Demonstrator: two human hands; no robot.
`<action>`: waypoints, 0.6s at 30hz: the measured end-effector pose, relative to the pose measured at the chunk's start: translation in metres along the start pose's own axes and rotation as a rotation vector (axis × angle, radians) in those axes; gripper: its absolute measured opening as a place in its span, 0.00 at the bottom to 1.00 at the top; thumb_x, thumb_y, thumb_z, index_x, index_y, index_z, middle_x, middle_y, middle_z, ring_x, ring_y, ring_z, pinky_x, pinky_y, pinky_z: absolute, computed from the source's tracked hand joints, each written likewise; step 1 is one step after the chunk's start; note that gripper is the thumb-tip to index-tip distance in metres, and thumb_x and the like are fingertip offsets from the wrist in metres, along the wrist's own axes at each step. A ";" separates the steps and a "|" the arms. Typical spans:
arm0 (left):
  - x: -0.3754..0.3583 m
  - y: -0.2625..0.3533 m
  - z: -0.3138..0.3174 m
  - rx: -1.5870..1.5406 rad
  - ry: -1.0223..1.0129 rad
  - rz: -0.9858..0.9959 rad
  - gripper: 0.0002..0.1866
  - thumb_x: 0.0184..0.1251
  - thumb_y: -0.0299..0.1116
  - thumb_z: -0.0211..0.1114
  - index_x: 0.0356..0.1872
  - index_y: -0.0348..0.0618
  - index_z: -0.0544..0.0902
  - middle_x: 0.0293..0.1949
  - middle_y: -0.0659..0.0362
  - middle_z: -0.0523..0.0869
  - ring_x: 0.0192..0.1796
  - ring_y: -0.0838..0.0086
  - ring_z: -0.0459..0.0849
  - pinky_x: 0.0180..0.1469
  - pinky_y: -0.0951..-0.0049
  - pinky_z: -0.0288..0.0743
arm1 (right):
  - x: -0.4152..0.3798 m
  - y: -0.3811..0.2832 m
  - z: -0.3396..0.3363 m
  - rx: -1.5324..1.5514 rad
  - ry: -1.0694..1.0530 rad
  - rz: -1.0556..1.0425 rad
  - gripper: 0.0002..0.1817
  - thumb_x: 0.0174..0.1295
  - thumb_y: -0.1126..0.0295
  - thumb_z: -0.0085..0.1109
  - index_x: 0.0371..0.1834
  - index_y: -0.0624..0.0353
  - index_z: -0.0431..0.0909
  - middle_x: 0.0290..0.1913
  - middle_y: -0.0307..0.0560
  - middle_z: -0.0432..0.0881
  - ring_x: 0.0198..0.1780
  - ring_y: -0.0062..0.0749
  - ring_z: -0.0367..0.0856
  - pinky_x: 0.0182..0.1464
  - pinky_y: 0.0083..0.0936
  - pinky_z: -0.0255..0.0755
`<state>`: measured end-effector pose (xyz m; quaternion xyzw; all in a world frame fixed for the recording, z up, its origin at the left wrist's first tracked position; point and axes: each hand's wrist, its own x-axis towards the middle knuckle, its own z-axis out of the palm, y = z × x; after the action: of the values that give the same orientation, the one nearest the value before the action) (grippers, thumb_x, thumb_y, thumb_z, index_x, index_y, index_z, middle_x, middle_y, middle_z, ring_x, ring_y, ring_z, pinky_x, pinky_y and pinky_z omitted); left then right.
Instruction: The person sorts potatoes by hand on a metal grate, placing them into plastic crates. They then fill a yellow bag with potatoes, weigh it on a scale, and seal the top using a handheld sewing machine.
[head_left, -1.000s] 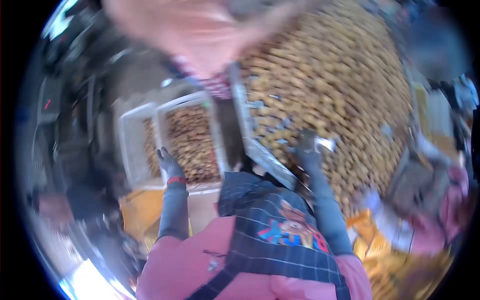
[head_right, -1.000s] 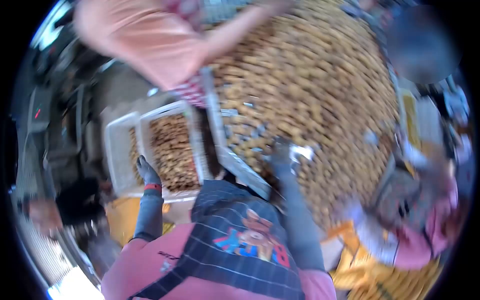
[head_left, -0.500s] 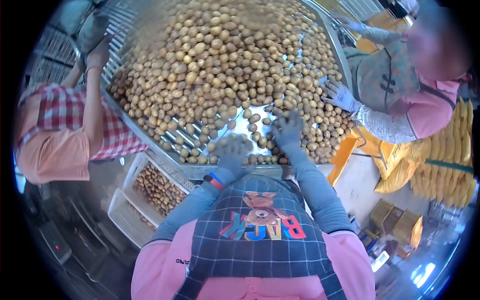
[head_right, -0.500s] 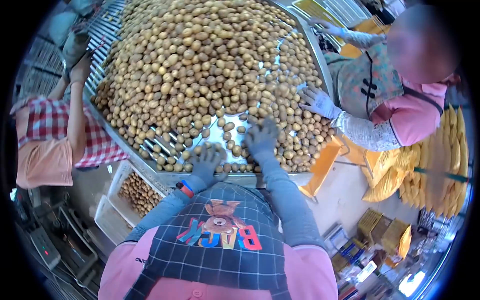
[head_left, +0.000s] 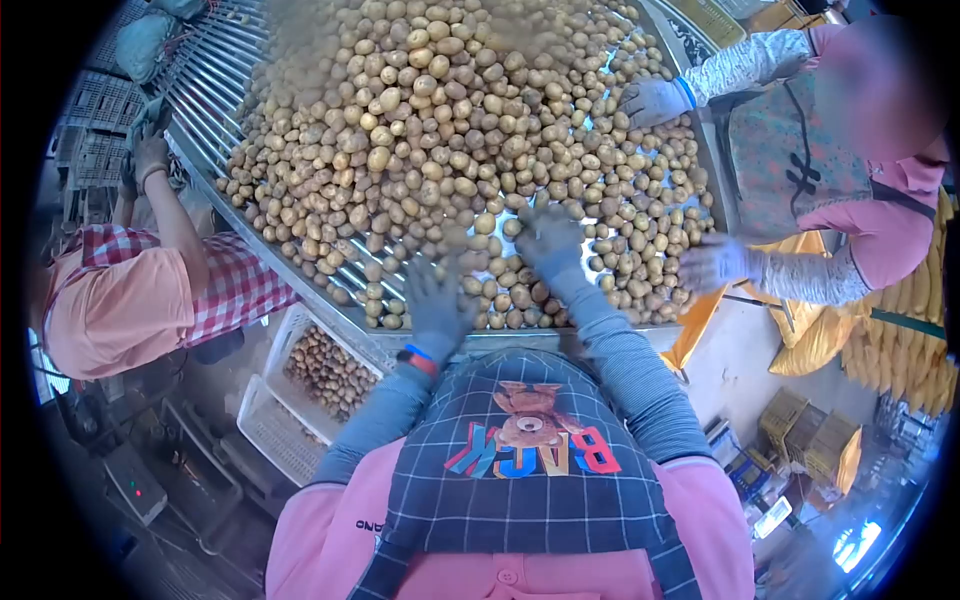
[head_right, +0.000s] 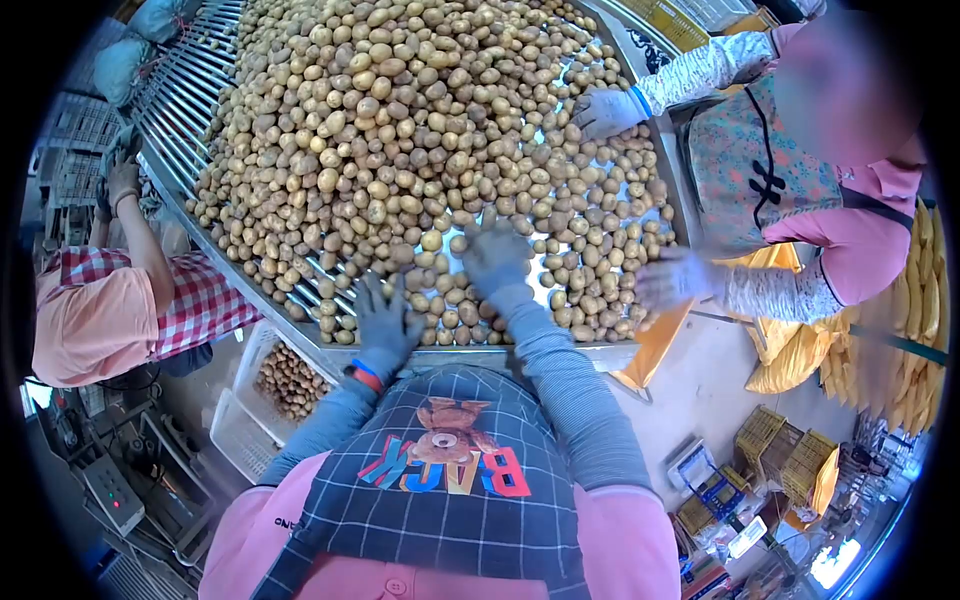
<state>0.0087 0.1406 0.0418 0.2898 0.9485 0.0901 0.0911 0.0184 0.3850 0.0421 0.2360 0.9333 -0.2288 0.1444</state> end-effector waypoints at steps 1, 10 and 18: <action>-0.011 0.004 -0.003 0.003 -0.007 -0.003 0.44 0.61 0.55 0.63 0.77 0.51 0.60 0.74 0.30 0.54 0.76 0.33 0.51 0.75 0.38 0.43 | -0.036 -0.014 0.010 -0.257 0.109 -0.338 0.24 0.61 0.50 0.57 0.58 0.46 0.78 0.63 0.55 0.74 0.69 0.51 0.68 0.72 0.55 0.54; -0.046 -0.014 0.000 -0.251 0.123 0.361 0.26 0.55 0.37 0.67 0.58 0.51 0.80 0.65 0.47 0.74 0.67 0.50 0.72 0.70 0.49 0.63 | 0.019 0.059 -0.035 -0.450 0.254 -0.262 0.10 0.62 0.59 0.60 0.44 0.45 0.84 0.46 0.43 0.84 0.55 0.49 0.78 0.67 0.49 0.63; -0.048 -0.025 -0.006 -0.298 0.287 0.321 0.19 0.53 0.34 0.68 0.48 0.45 0.82 0.58 0.50 0.79 0.63 0.52 0.76 0.68 0.53 0.67 | 0.017 -0.058 0.031 0.017 0.341 -0.481 0.28 0.62 0.55 0.58 0.67 0.42 0.70 0.61 0.49 0.75 0.62 0.48 0.72 0.62 0.50 0.66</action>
<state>0.0328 0.0924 0.0482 0.4044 0.8698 0.2822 -0.0181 -0.0205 0.3308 0.0297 0.0440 0.9713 -0.2215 -0.0751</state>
